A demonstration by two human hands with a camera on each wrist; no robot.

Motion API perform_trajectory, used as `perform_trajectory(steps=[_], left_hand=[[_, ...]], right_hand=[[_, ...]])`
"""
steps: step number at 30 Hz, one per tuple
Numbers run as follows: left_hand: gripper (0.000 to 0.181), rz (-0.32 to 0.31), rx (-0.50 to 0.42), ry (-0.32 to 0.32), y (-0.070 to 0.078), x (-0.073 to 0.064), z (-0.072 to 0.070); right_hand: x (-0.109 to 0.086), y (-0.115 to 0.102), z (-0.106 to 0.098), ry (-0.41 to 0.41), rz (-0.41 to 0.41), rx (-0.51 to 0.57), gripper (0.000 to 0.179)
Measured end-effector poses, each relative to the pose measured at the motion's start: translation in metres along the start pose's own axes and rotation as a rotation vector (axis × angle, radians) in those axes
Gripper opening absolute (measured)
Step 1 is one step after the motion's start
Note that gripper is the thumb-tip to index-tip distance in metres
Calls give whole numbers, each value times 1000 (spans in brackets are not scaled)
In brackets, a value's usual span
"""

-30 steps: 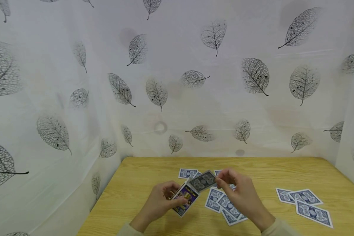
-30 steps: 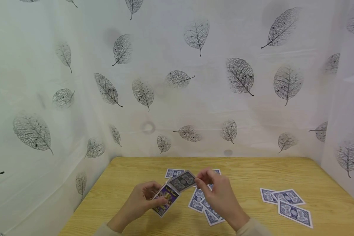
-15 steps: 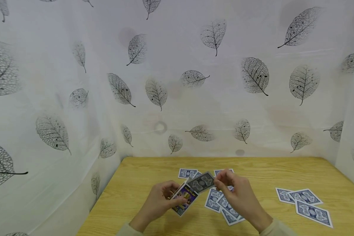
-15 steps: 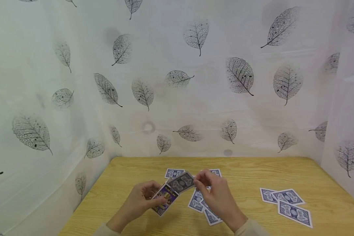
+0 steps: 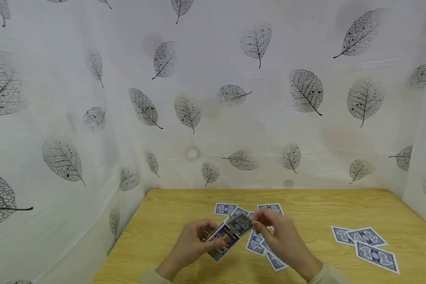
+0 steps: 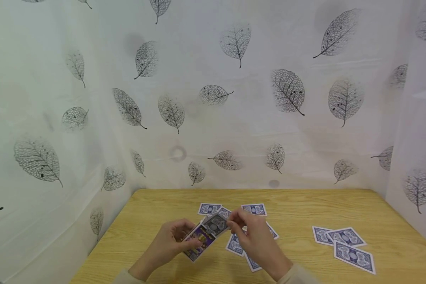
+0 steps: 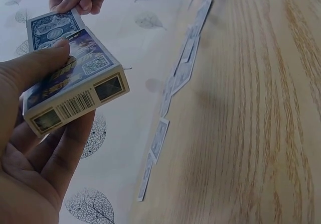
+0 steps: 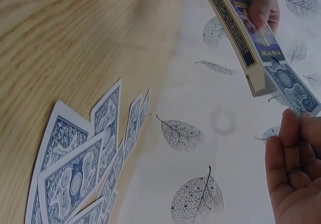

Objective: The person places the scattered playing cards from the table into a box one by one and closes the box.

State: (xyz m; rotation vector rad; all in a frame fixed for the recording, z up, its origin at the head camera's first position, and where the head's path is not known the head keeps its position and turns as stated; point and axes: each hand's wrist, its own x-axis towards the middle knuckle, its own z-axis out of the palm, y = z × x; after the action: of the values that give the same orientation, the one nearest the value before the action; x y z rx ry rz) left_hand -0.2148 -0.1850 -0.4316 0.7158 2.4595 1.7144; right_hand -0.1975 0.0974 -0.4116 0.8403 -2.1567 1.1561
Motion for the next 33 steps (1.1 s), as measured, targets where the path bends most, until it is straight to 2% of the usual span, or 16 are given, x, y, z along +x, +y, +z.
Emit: perform_trajectory(steps=[14,24,33], left_hand=[[22,11,-16,-10,3,0,0],[23,7,-8,-3,3,-1,0],[23,15,4,-4,2,-1,-1]], right_hand=[[2,-8,10,-69,10,-8,16],[2,-11,12,-78,37,1,15],[1,-11,15,-79,-14,27,15]])
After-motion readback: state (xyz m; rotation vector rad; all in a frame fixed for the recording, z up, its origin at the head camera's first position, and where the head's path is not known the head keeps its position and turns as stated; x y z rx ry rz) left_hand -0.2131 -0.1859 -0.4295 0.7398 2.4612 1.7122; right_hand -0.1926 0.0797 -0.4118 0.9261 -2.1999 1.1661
